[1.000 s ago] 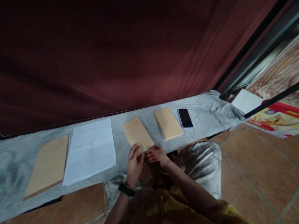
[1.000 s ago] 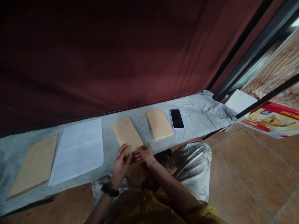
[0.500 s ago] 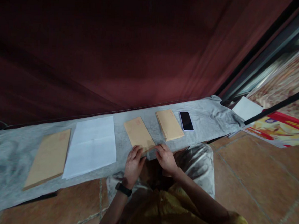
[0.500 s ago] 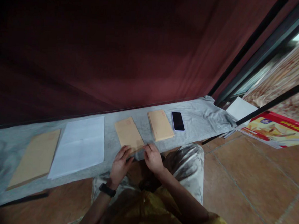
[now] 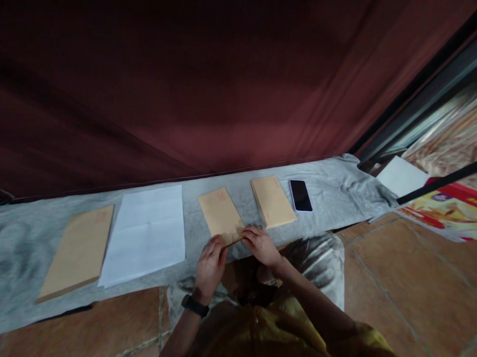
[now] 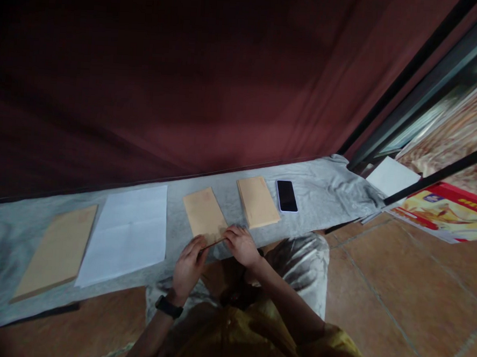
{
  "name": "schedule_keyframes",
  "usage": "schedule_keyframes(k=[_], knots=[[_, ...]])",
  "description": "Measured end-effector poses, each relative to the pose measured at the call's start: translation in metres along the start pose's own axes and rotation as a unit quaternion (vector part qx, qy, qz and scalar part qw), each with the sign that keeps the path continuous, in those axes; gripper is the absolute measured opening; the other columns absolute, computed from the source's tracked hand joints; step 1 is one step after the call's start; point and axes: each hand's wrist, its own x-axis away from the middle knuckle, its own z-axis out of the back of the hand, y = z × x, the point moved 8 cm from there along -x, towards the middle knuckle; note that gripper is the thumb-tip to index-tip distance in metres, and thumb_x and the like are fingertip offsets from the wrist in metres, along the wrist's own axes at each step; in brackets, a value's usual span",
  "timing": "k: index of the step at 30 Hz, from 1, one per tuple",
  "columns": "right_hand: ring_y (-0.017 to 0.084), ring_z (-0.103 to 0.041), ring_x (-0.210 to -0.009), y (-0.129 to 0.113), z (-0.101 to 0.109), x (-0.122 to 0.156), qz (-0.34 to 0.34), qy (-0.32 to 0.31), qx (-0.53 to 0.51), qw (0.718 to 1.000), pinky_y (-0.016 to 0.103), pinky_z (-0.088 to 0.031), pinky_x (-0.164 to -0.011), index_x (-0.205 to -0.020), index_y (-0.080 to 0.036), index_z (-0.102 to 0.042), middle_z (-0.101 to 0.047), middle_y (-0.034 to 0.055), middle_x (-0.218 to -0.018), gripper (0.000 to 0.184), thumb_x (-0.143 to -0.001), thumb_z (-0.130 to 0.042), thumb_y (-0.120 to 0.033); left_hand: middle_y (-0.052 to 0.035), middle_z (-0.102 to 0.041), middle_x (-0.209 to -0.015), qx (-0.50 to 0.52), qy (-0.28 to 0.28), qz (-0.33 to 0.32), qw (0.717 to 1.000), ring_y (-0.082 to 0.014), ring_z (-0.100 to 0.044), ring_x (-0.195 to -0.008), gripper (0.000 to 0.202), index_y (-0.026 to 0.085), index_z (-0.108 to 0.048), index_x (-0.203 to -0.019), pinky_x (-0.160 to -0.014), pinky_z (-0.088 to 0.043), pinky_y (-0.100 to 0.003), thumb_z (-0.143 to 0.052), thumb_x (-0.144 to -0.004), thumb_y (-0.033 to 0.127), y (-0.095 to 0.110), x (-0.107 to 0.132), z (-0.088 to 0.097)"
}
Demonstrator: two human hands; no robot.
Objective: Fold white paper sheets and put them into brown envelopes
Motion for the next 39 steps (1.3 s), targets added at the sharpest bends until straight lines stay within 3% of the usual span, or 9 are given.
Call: schedule_keyframes(k=[13,23,28,33,39], knots=[[0.02,-0.061,-0.103,0.006,-0.003,-0.012,-0.031,0.018,-0.008,0.999,0.033,-0.044,-0.096,-0.099,-0.021,-0.067,-0.065,0.0058,-0.105,0.012,-0.099,-0.056,-0.02,-0.0103,-0.064,-0.119,-0.012,0.041,0.047,0.998,-0.0249,-0.059,-0.116,0.016,0.021,-0.062,-0.1,-0.102,-0.051,-0.044,-0.047,-0.095,0.023,0.004,-0.006,0.006],[0.021,-0.062,-0.095,0.01,-0.006,-0.01,-0.039,0.082,0.007,0.996,0.034,-0.047,-0.087,-0.098,-0.022,-0.065,-0.064,0.0053,-0.101,0.008,-0.093,-0.061,-0.017,-0.0117,-0.068,-0.114,-0.056,0.057,0.041,0.996,-0.027,-0.062,-0.108,0.027,0.017,-0.059,-0.119,-0.094,-0.053,-0.045,-0.051,-0.094,0.022,0.004,-0.008,0.007],[0.022,-0.062,-0.099,0.012,-0.009,-0.009,-0.052,0.106,0.01,0.993,0.034,-0.048,-0.088,-0.1,-0.022,-0.064,-0.065,0.0054,-0.103,0.014,-0.089,-0.061,-0.012,-0.0138,-0.063,-0.131,-0.13,0.049,-0.005,0.99,-0.0292,-0.058,-0.123,0.033,0.018,-0.062,-0.121,-0.103,-0.048,-0.049,-0.049,-0.092,0.013,0.018,-0.007,0.009],[0.021,-0.062,-0.1,0.013,-0.01,-0.009,-0.053,0.109,-0.002,0.993,0.034,-0.048,-0.09,-0.1,-0.022,-0.063,-0.066,0.0047,-0.102,0.015,-0.088,-0.061,-0.012,-0.0108,-0.056,-0.146,-0.18,-0.041,-0.104,0.977,-0.0255,-0.043,-0.142,0.055,0.015,-0.054,-0.137,-0.117,-0.039,-0.046,-0.042,-0.086,0.002,0.046,0.008,-0.017],[0.023,-0.062,-0.098,0.014,-0.011,-0.007,-0.054,0.129,-0.004,0.99,0.036,-0.05,-0.089,-0.098,-0.022,-0.064,-0.066,0.0061,-0.1,0.011,-0.091,-0.059,-0.016,-0.0145,-0.045,-0.155,-0.184,-0.086,-0.092,0.975,-0.026,-0.038,-0.146,0.061,0.01,-0.034,-0.153,-0.117,-0.04,-0.045,-0.043,-0.093,0.018,0.05,0.023,-0.048]])
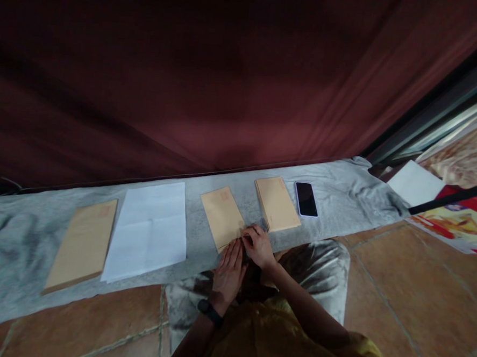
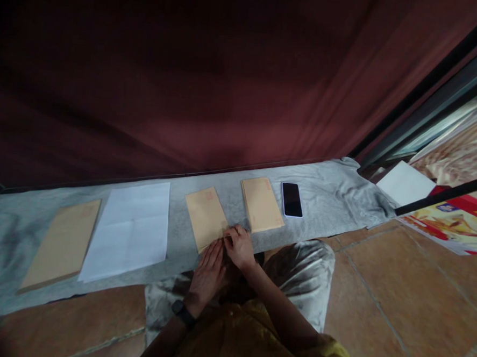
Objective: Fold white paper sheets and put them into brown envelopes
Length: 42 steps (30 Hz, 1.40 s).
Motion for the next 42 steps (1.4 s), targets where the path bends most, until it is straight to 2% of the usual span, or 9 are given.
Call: schedule_keyframes(k=[5,8,11,14,20,23,30,36,42], knots=[[0.024,-0.062,-0.099,-0.006,0.004,0.004,0.006,0.01,0.009,1.0,0.04,-0.051,-0.09,-0.1,-0.021,-0.066,-0.067,0.0079,-0.101,0.013,-0.096,-0.054,-0.018,-0.0168,-0.041,-0.157,0.008,-0.006,-0.006,1.0,-0.0273,-0.034,-0.148,0.065,0.008,-0.03,-0.154,-0.118,-0.038,-0.046,-0.046,-0.092,0.02,0.0,0.001,-0.006],[0.026,-0.059,-0.112,-0.019,0.01,0.012,0.036,0.009,-0.005,0.999,0.045,-0.049,-0.099,-0.111,-0.019,-0.066,-0.067,0.0109,-0.116,0.023,-0.1,-0.045,-0.02,-0.0179,-0.041,-0.157,0.014,-0.011,0.001,1.0,-0.0271,-0.033,-0.149,0.066,0.008,-0.031,-0.154,-0.119,-0.037,-0.047,-0.047,-0.092,0.021,-0.001,0.002,-0.008],[0.024,-0.051,-0.131,-0.041,0.008,0.026,0.1,-0.04,-0.04,0.993,0.046,-0.041,-0.113,-0.132,-0.018,-0.058,-0.06,0.0109,-0.136,0.035,-0.103,-0.041,-0.024,-0.0193,-0.042,-0.156,0.022,-0.022,-0.003,1.0,-0.0287,-0.035,-0.148,0.066,0.007,-0.039,-0.15,-0.12,-0.035,-0.049,-0.052,-0.087,0.02,0.0,0.006,-0.015],[0.022,-0.044,-0.139,-0.056,0.002,0.037,0.136,-0.097,-0.045,0.985,0.047,-0.035,-0.119,-0.147,-0.017,-0.046,-0.053,0.011,-0.147,0.045,-0.104,-0.038,-0.026,-0.0209,-0.046,-0.152,0.02,-0.031,-0.001,0.999,-0.0297,-0.038,-0.146,0.062,0.004,-0.048,-0.142,-0.12,-0.036,-0.05,-0.052,-0.082,0.014,-0.002,0.01,-0.021],[0.022,-0.037,-0.145,-0.057,-0.003,0.041,0.146,-0.131,-0.004,0.981,0.048,-0.031,-0.122,-0.154,-0.015,-0.037,-0.044,0.012,-0.155,0.051,-0.104,-0.035,-0.027,-0.0232,-0.053,-0.146,0.011,-0.036,-0.001,0.999,-0.0278,-0.041,-0.144,0.053,0.0,-0.053,-0.137,-0.119,-0.037,-0.048,-0.047,-0.086,0.013,-0.004,0.011,-0.019],[0.022,-0.036,-0.146,-0.056,-0.004,0.042,0.152,-0.134,0.012,0.979,0.049,-0.031,-0.122,-0.155,-0.014,-0.035,-0.043,0.0128,-0.156,0.053,-0.104,-0.036,-0.029,-0.0237,-0.049,-0.149,0.013,-0.023,0.006,1.0,-0.029,-0.037,-0.146,0.057,0.0,-0.048,-0.142,-0.121,-0.035,-0.049,-0.048,-0.087,0.015,-0.004,0.011,-0.012],[0.023,-0.035,-0.147,-0.054,-0.005,0.046,0.146,-0.126,0.05,0.98,0.048,-0.029,-0.123,-0.156,-0.012,-0.033,-0.043,0.0125,-0.156,0.056,-0.104,-0.039,-0.032,-0.0195,-0.035,-0.159,0.008,-0.007,0.021,1.0,-0.0265,-0.03,-0.15,0.069,0.007,-0.024,-0.156,-0.121,-0.035,-0.049,-0.045,-0.09,0.013,-0.011,0.018,0.0],[0.023,-0.036,-0.146,-0.052,-0.007,0.046,0.142,-0.118,0.071,0.98,0.046,-0.029,-0.123,-0.155,-0.013,-0.035,-0.044,0.012,-0.155,0.056,-0.103,-0.042,-0.032,-0.0162,-0.031,-0.162,0.001,-0.006,0.031,0.999,-0.0264,-0.027,-0.151,0.072,0.01,-0.018,-0.158,-0.122,-0.034,-0.047,-0.044,-0.091,0.012,-0.014,0.019,-0.001],[0.024,-0.035,-0.147,-0.043,-0.007,0.047,0.138,-0.114,0.087,0.98,0.046,-0.027,-0.123,-0.154,-0.013,-0.037,-0.041,0.011,-0.157,0.055,-0.104,-0.042,-0.034,-0.0145,-0.033,-0.161,-0.002,-0.008,0.051,0.999,-0.0264,-0.025,-0.152,0.07,0.01,-0.016,-0.158,-0.122,-0.033,-0.048,-0.043,-0.095,0.019,-0.015,0.02,0.003]])
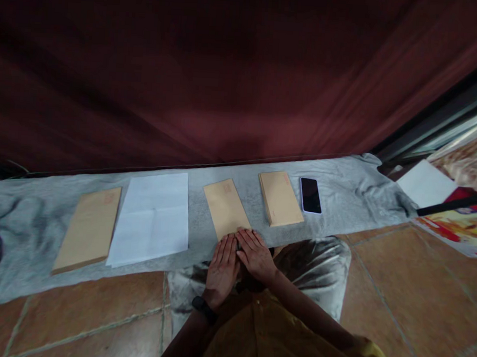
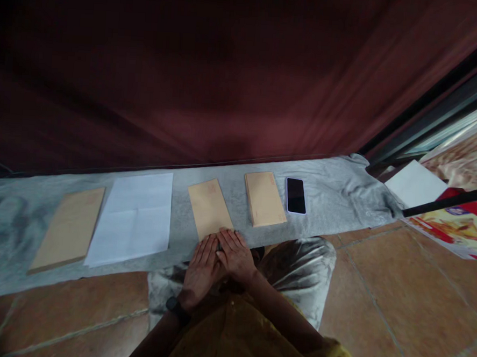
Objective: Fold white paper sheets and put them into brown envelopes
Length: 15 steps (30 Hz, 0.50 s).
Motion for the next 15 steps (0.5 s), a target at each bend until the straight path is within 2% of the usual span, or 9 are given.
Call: schedule_keyframes(k=[7,15], knots=[[0.024,-0.036,-0.146,0.011,0.004,0.003,-0.005,0.008,0.014,1.0,0.048,-0.028,-0.122,-0.155,-0.016,-0.035,-0.041,0.0106,-0.157,0.055,-0.103,-0.043,-0.031,-0.0162,-0.034,-0.16,-0.012,0.004,0.013,1.0,-0.0274,-0.029,-0.15,0.071,0.011,-0.013,-0.159,-0.121,-0.034,-0.049,-0.044,-0.098,0.03,-0.005,0.004,0.009],[0.026,-0.038,-0.144,0.023,0.009,0.009,-0.029,0.011,0.029,0.999,0.049,-0.028,-0.122,-0.157,-0.017,-0.032,-0.038,0.0094,-0.159,0.057,-0.103,-0.043,-0.029,-0.0137,-0.034,-0.16,-0.005,0.016,0.028,0.999,-0.0268,-0.033,-0.149,0.071,0.015,-0.011,-0.16,-0.123,-0.029,-0.05,-0.042,-0.099,0.032,-0.011,0.009,0.017]])
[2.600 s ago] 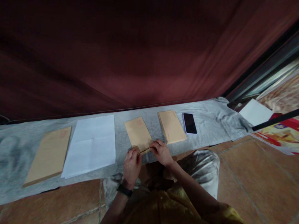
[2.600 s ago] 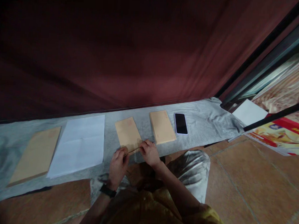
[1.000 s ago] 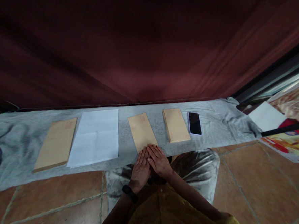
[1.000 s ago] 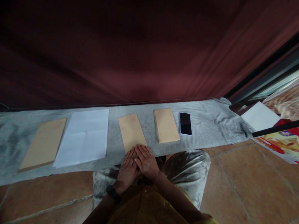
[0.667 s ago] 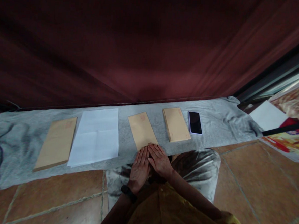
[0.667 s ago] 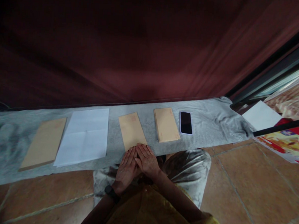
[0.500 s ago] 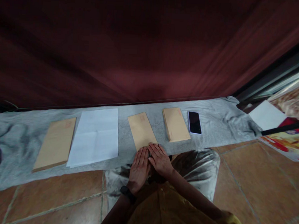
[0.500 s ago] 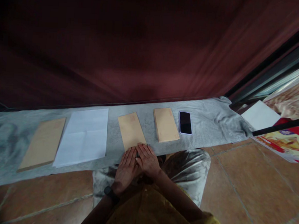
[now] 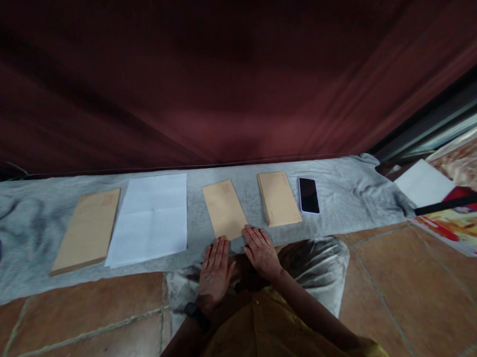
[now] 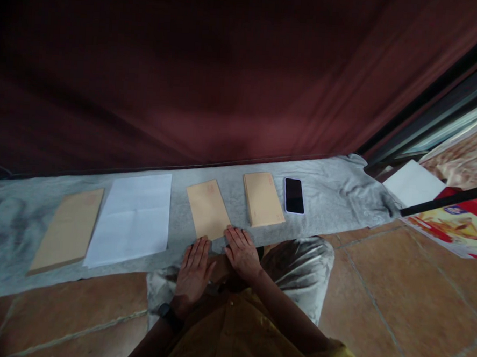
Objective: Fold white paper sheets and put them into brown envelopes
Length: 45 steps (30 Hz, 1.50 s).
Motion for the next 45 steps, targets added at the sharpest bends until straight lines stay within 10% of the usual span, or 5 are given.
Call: schedule_keyframes(k=[29,45], knots=[[0.024,-0.033,-0.147,-0.036,-0.004,-0.014,0.054,-0.017,-0.051,0.997,0.047,-0.028,-0.123,-0.156,-0.011,-0.032,-0.041,0.0126,-0.157,0.058,-0.103,-0.041,-0.033,-0.0181,-0.037,-0.159,-0.009,-0.002,-0.006,1.0,-0.0262,-0.031,-0.149,0.07,0.007,-0.018,-0.158,-0.121,-0.034,-0.047,-0.039,-0.091,0.011,0.016,-0.016,-0.016],[0.025,-0.035,-0.146,-0.007,-0.006,-0.003,0.02,0.003,0.014,1.0,0.047,-0.027,-0.123,-0.154,-0.012,-0.037,-0.037,0.0104,-0.16,0.055,-0.103,-0.043,-0.03,-0.0177,-0.031,-0.161,-0.036,-0.005,0.02,0.999,-0.0287,-0.029,-0.15,0.073,0.008,-0.012,-0.159,-0.123,-0.029,-0.051,-0.043,-0.098,0.034,0.004,-0.005,-0.001]])
